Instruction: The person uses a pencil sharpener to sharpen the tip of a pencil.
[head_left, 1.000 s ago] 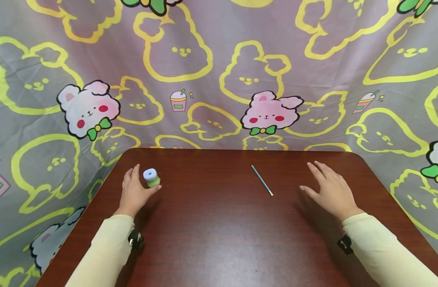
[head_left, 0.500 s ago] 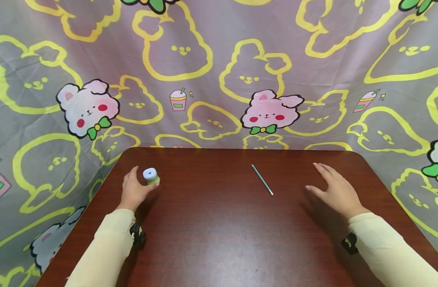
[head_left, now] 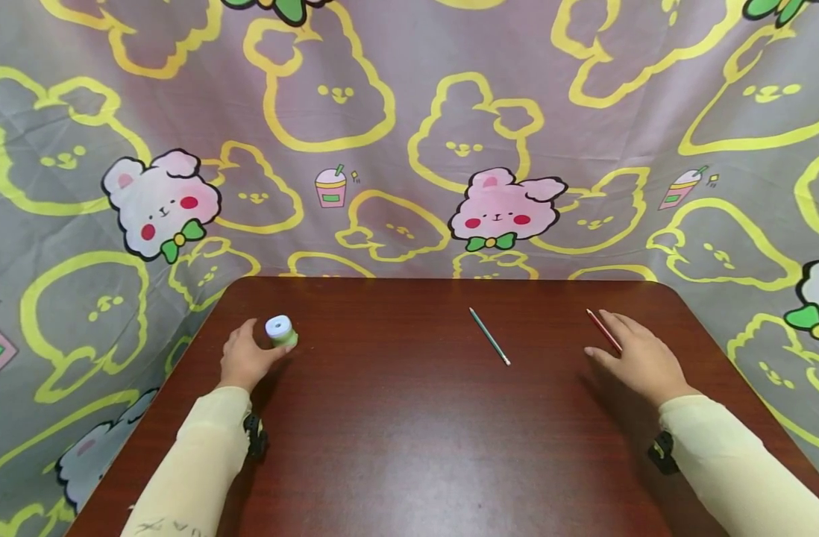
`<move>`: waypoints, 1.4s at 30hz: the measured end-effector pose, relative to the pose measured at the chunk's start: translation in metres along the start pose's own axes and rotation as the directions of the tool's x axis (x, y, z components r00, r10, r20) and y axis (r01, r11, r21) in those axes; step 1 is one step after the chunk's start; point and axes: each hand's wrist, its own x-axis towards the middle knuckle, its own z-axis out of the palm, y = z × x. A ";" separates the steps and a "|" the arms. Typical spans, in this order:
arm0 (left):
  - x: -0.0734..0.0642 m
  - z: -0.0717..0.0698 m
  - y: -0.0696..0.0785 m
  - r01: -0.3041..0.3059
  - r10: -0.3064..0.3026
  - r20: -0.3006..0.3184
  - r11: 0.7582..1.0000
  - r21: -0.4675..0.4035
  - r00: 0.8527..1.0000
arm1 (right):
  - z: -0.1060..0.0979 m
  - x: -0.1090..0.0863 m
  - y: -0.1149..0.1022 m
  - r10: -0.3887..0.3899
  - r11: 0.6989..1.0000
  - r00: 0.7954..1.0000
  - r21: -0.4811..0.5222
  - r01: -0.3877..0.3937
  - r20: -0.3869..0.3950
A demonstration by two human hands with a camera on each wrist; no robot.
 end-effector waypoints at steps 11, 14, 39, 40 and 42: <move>0.006 0.000 -0.006 0.035 -0.035 0.026 0.999 -0.004 0.999 | 0.002 -0.002 0.023 0.098 0.993 0.988 0.049 -0.105 0.118; 0.006 0.000 -0.006 0.040 -0.040 0.027 0.999 -0.007 0.999 | 0.001 -0.001 0.030 0.131 0.979 0.977 0.134 -0.155 0.170; 0.011 0.008 -0.015 0.065 -0.062 0.037 0.994 -0.089 0.997 | 0.003 -0.016 0.056 0.295 0.910 0.910 0.203 -0.361 0.292; 0.011 0.008 -0.014 0.065 -0.062 0.037 0.994 -0.091 0.997 | 0.003 -0.016 0.057 0.302 0.910 0.908 0.197 -0.366 0.292; 0.013 0.009 -0.014 0.062 -0.058 0.041 0.994 -0.095 0.997 | 0.003 -0.017 0.058 0.318 0.905 0.901 0.189 -0.381 0.294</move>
